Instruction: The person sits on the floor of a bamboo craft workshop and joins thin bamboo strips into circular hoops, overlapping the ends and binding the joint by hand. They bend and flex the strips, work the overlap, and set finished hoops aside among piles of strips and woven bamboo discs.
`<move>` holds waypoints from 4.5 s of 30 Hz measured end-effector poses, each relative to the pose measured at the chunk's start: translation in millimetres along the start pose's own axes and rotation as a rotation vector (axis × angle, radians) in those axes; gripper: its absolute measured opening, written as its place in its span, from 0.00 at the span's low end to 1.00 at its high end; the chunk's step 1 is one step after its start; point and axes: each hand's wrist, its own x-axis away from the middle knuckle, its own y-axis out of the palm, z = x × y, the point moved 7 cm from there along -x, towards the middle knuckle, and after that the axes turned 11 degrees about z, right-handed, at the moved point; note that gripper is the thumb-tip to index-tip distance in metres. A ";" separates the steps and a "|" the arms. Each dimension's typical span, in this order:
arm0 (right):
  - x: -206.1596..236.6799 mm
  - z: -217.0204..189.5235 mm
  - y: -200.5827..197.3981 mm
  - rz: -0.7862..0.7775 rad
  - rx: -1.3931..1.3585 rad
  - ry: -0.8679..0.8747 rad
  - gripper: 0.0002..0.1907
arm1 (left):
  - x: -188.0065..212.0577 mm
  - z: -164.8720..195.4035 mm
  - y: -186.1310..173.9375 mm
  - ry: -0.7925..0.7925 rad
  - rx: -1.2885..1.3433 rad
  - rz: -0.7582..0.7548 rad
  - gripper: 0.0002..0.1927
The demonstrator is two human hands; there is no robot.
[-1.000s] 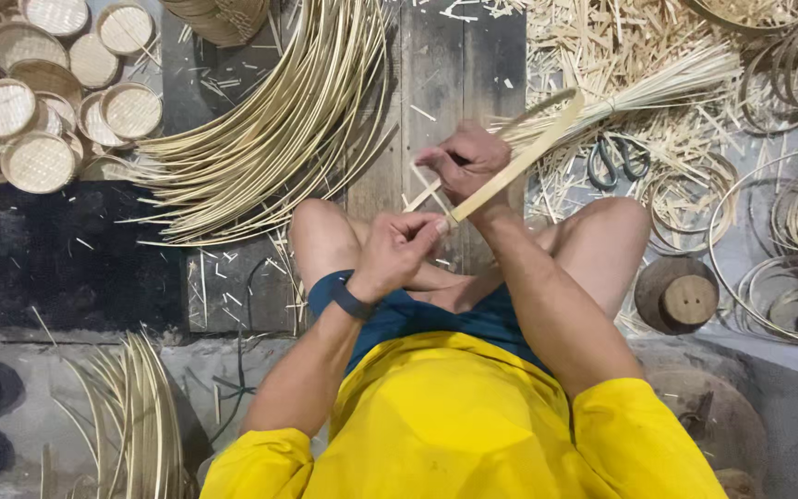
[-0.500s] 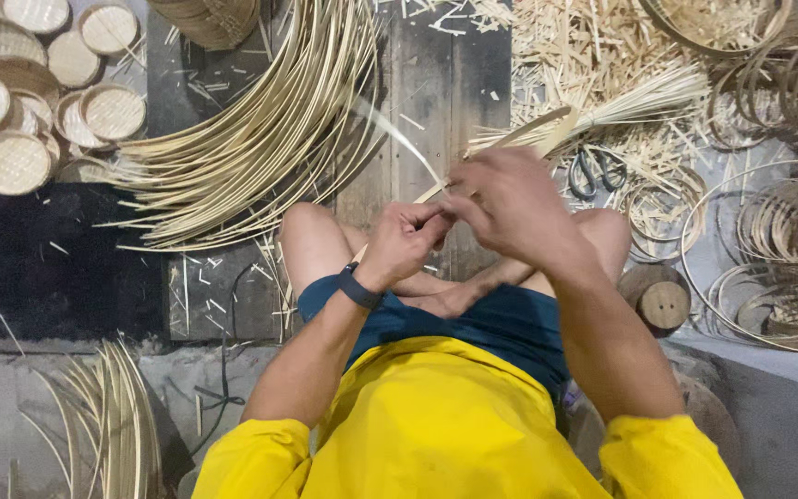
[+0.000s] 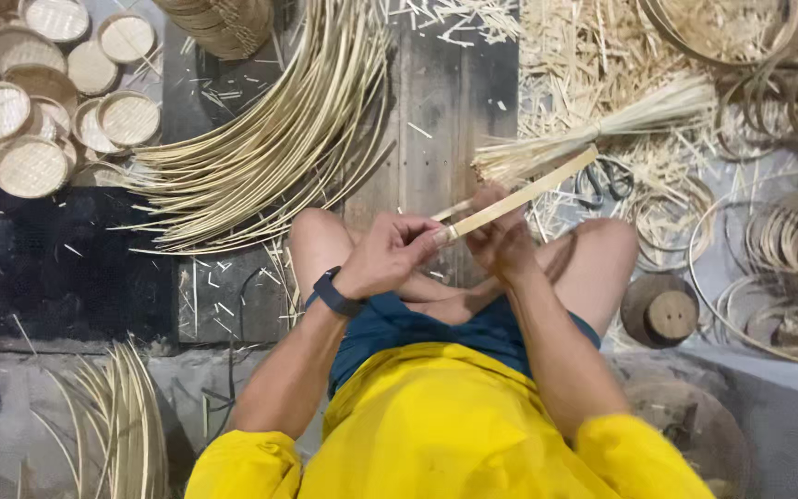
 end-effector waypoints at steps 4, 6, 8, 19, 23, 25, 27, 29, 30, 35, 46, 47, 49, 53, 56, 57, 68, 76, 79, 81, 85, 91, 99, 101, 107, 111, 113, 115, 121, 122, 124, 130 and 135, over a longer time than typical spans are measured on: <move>-46.6 12.6 64.9 -0.429 0.280 -0.025 0.13 | 13.1 -2.6 10.7 -0.073 0.068 -0.036 0.11; -49.8 16.1 90.1 -0.584 0.201 0.032 0.14 | 14.0 -2.9 8.6 -0.069 0.070 -0.007 0.11; -51.8 15.9 96.4 -0.511 0.303 0.063 0.14 | 12.7 -2.3 6.3 -0.051 0.093 0.031 0.12; 71.7 -88.3 160.1 -0.519 1.656 -0.967 0.10 | 1.0 6.9 11.2 0.151 -0.008 0.214 0.10; 67.3 -69.6 176.4 -0.658 1.659 -0.950 0.10 | -3.2 10.7 4.5 0.263 -0.181 0.254 0.10; 96.2 -68.3 162.7 -0.705 1.443 -1.013 0.09 | -4.4 18.8 -2.7 0.355 -0.064 0.219 0.11; 115.5 -66.4 134.9 -0.621 1.233 -0.953 0.09 | -9.4 12.2 -24.4 0.177 0.002 0.365 0.11; 95.8 -64.9 100.1 -0.409 1.031 -0.795 0.13 | -9.3 12.8 -31.3 0.083 0.059 0.374 0.11; 66.9 -62.2 74.0 -0.228 0.685 -0.471 0.06 | -6.1 15.4 -25.0 0.071 0.085 0.316 0.10; -25.5 -10.7 60.3 -0.389 -0.163 0.378 0.17 | 14.3 33.6 29.7 0.160 0.033 -0.115 0.10; 64.1 -78.7 169.6 -0.600 1.339 -0.816 0.12 | -0.2 52.3 -3.0 0.334 -0.288 0.195 0.07; 71.3 -81.9 165.7 -0.556 1.350 -0.776 0.11 | -0.6 54.2 -4.3 0.384 -0.271 0.191 0.08; 72.8 -86.7 157.2 -0.464 1.451 -0.810 0.10 | -1.4 54.6 2.2 0.486 -0.231 0.155 0.11; 82.4 -91.3 144.3 -0.472 1.430 -0.871 0.10 | -16.4 35.7 13.3 0.414 -0.379 0.170 0.10; 97.6 -84.9 126.8 -0.476 1.205 -0.758 0.05 | -19.6 32.3 -11.3 0.332 -0.093 0.295 0.10; 94.6 -79.3 118.9 -0.442 1.146 -0.739 0.04 | -19.7 27.3 -23.5 0.216 -0.020 0.318 0.11; -15.6 -22.1 97.0 -0.561 0.591 -0.005 0.13 | 10.3 55.3 35.3 0.399 -0.078 -0.071 0.10; 62.2 -86.0 131.6 -0.341 1.525 -0.879 0.11 | -9.1 46.9 -2.8 0.360 -0.303 0.175 0.16; 81.4 -89.5 134.5 -0.465 1.443 -0.983 0.12 | -10.7 53.7 17.5 0.626 -0.488 0.145 0.08; 91.5 -87.8 132.4 -0.521 1.312 -0.920 0.11 | -20.6 42.0 7.2 0.383 -0.242 0.226 0.08; 61.7 -73.2 89.5 -0.170 1.012 -0.545 0.04 | -14.1 35.3 -11.7 0.143 0.130 0.240 0.11; -19.8 -14.7 59.3 -0.448 0.399 0.058 0.08 | 15.5 40.8 46.0 0.121 0.047 -0.221 0.10; 33.2 -68.7 113.4 -0.256 1.389 -0.544 0.06 | 1.0 71.3 -2.5 0.465 -0.149 0.216 0.06; 52.0 -70.1 115.7 -0.248 1.300 -0.591 0.12 | 6.0 74.4 -4.1 0.620 -0.277 0.260 0.08; 42.7 -43.1 81.0 -0.319 1.039 -0.718 0.08 | -6.5 38.1 -11.1 0.394 -0.117 0.349 0.19; -5.7 34.9 44.1 -0.158 0.276 0.002 0.04 | 3.8 27.2 -46.4 0.295 -0.036 0.561 0.19; -18.3 69.2 44.0 -0.131 0.186 0.126 0.08 | 13.3 35.8 -57.0 0.359 -0.154 0.665 0.18; -25.0 99.6 54.3 -0.127 0.113 0.197 0.12 | 23.9 42.9 -66.1 0.347 -0.154 0.790 0.16; -21.3 142.9 97.0 -0.179 -0.022 0.322 0.12 | 67.0 111.7 -65.4 0.817 -0.743 0.965 0.19; -22.1 140.1 101.5 -0.211 -0.003 0.284 0.11 | 61.4 105.8 -73.9 0.605 -0.833 0.882 0.16; -27.0 130.6 98.5 -0.213 0.340 0.133 0.08 | 59.3 78.8 -88.5 0.183 -0.980 0.677 0.12; -41.1 84.8 89.3 -0.407 1.648 -0.535 0.03 | 23.7 26.6 -82.1 0.510 -1.258 0.492 0.06; -46.1 61.6 97.1 -0.498 1.743 -0.697 0.07 | -34.8 -60.8 -89.3 -0.216 -0.427 0.216 0.10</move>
